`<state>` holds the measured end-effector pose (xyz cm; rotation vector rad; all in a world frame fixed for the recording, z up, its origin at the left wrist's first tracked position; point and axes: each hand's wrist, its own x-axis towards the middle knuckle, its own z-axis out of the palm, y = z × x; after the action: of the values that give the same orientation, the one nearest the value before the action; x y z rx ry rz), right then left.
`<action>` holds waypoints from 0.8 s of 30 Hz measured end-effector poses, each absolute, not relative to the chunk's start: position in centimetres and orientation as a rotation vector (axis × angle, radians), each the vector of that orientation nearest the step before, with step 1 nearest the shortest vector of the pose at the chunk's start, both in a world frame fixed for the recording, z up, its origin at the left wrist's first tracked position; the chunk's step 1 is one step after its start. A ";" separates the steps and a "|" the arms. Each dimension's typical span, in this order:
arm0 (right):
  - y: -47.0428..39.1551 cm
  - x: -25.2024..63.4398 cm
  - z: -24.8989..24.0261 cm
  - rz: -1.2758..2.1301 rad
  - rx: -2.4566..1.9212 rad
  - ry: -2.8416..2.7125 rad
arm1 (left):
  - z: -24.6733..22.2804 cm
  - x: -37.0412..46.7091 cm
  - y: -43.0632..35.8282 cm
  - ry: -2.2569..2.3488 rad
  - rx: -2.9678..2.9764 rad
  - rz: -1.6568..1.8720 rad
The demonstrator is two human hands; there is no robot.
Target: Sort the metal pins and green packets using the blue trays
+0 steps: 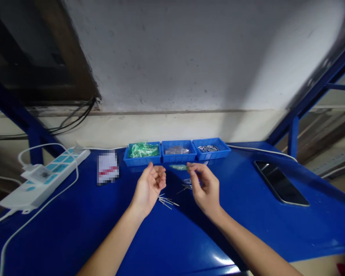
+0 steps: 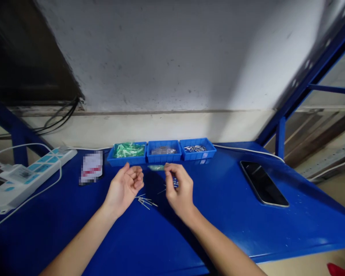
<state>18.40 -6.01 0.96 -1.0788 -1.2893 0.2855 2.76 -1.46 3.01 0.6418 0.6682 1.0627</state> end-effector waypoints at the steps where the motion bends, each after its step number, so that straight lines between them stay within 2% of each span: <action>1: -6.2 18.2 1.0 0.190 -1.040 -1.407 | 2.9 2.9 -1.6 0.697 0.697 1.009; 5: -6.8 17.6 1.0 0.026 -0.912 -1.668 | 2.3 3.2 -1.9 0.799 0.938 1.021; 9: -6.7 17.5 0.9 0.097 -0.968 -1.700 | 2.2 2.8 -1.4 0.824 1.068 1.133; 13: -6.0 17.5 0.8 0.563 -1.216 -1.468 | 2.1 2.6 -1.5 0.961 1.504 1.347; 15: -5.6 17.6 0.9 0.822 -1.213 -1.294 | 2.0 2.8 -2.1 0.939 1.845 1.387; 17: -5.5 17.7 1.1 0.921 -1.158 -1.192 | 2.0 3.2 -2.9 0.876 2.108 1.352; 20: -5.6 17.9 1.2 0.780 -1.140 -1.239 | 2.2 3.3 -3.6 0.782 2.190 1.142; 24: -5.7 18.1 0.4 0.355 -1.124 -1.594 | 2.4 2.9 -2.9 0.813 1.810 0.927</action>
<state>18.11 -5.70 0.44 -1.1243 -1.5942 0.3545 2.94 -2.92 2.39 1.8097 0.8131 0.9269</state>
